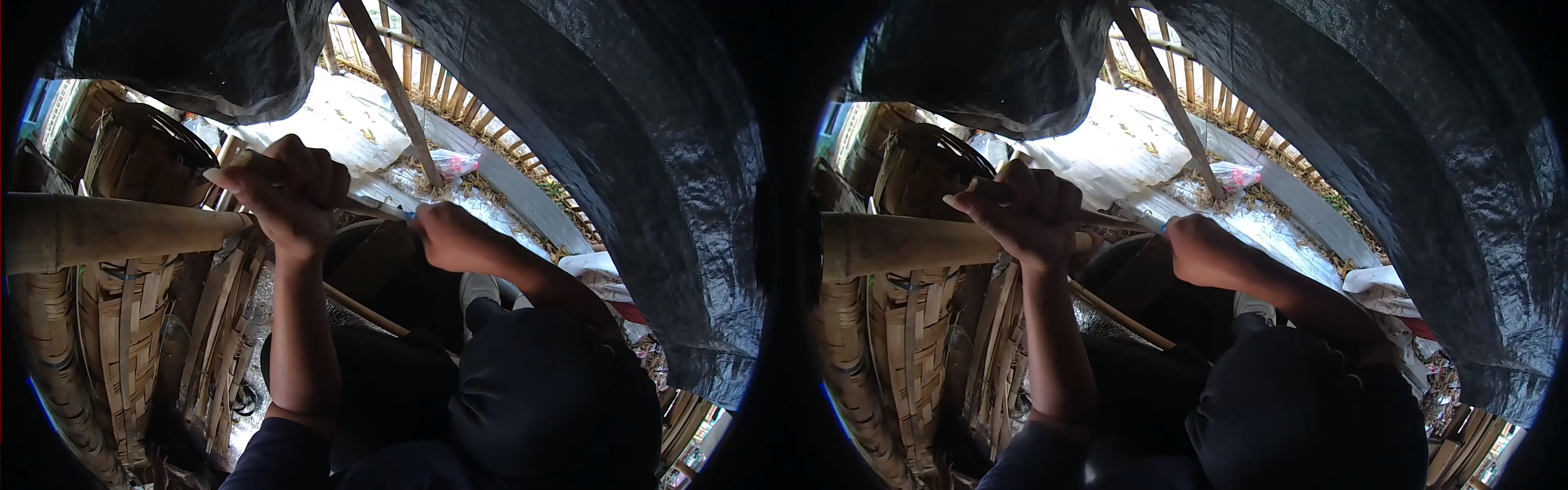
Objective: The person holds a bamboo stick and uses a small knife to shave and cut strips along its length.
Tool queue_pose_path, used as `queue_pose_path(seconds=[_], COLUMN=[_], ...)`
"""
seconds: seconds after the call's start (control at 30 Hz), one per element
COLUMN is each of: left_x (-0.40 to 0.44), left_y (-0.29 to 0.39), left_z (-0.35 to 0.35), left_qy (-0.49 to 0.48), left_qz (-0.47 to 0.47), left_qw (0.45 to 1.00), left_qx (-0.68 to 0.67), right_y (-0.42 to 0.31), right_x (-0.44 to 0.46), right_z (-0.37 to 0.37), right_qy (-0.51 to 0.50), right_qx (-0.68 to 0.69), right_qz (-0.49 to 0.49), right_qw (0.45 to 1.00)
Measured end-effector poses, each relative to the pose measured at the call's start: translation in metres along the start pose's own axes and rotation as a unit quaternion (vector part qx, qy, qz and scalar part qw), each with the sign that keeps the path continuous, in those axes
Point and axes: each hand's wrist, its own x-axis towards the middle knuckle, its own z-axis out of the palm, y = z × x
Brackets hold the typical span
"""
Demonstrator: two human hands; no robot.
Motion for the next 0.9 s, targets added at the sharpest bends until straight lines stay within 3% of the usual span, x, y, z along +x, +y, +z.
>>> queue_pose_path(seconds=[0.1,0.17,0.27,0.33,0.4,0.47,0.53,0.6,0.67,0.73,0.83,0.87,0.9], left_x=[-0.009,-0.013,-0.005,-0.004,-0.003,0.001,0.003,-0.001,0.0,0.005,0.006,0.006,0.005], left_y=[-0.009,-0.01,-0.005,-0.003,-0.005,-0.002,-0.001,-0.002,-0.004,0.0,0.004,0.003,0.0], left_z=[0.021,0.026,0.012,0.002,0.004,0.0,-0.002,0.0,0.003,-0.001,-0.01,-0.011,-0.011], left_qy=[-0.047,-0.05,-0.051,-0.024,-0.022,0.044,0.036,-0.02,0.0,0.063,0.072,0.075,0.024], left_qz=[0.001,0.002,0.005,0.008,0.016,0.009,0.019,0.036,0.045,0.026,0.031,0.032,0.019], left_qw=[0.998,0.997,0.997,1.0,1.0,0.999,0.999,0.999,0.999,0.998,0.997,0.996,1.0], left_qx=[0.042,0.052,0.05,0.007,-0.009,-0.004,0.011,0.002,0.021,-0.009,0.023,0.023,0.004], right_y=[0.006,0.028,0.01,0.013,0.019,0.021,0.011,0.012,0.018,0.022,0.016,0.016,0.018], right_x=[0.026,0.04,0.012,0.01,0.02,0.017,0.008,0.008,0.014,0.01,0.003,0.0,0.003], right_z=[0.027,0.049,0.014,0.015,0.034,0.035,0.028,0.027,0.03,0.044,0.025,0.011,0.012], right_qy=[-0.01,0.009,-0.056,-0.076,-0.017,-0.01,-0.075,-0.056,-0.092,-0.067,-0.048,-0.088,-0.077], right_qx=[0.026,-0.001,-0.036,-0.031,-0.006,-0.005,-0.033,-0.009,-0.021,-0.013,-0.013,-0.052,-0.054], right_qz=[0.014,-0.051,0.018,-0.013,-0.006,0.007,0.024,0.007,0.019,0.032,0.001,-0.02,-0.01], right_qw=[1.0,0.999,0.998,0.997,1.0,1.0,0.996,0.998,0.995,0.997,0.999,0.995,0.996])
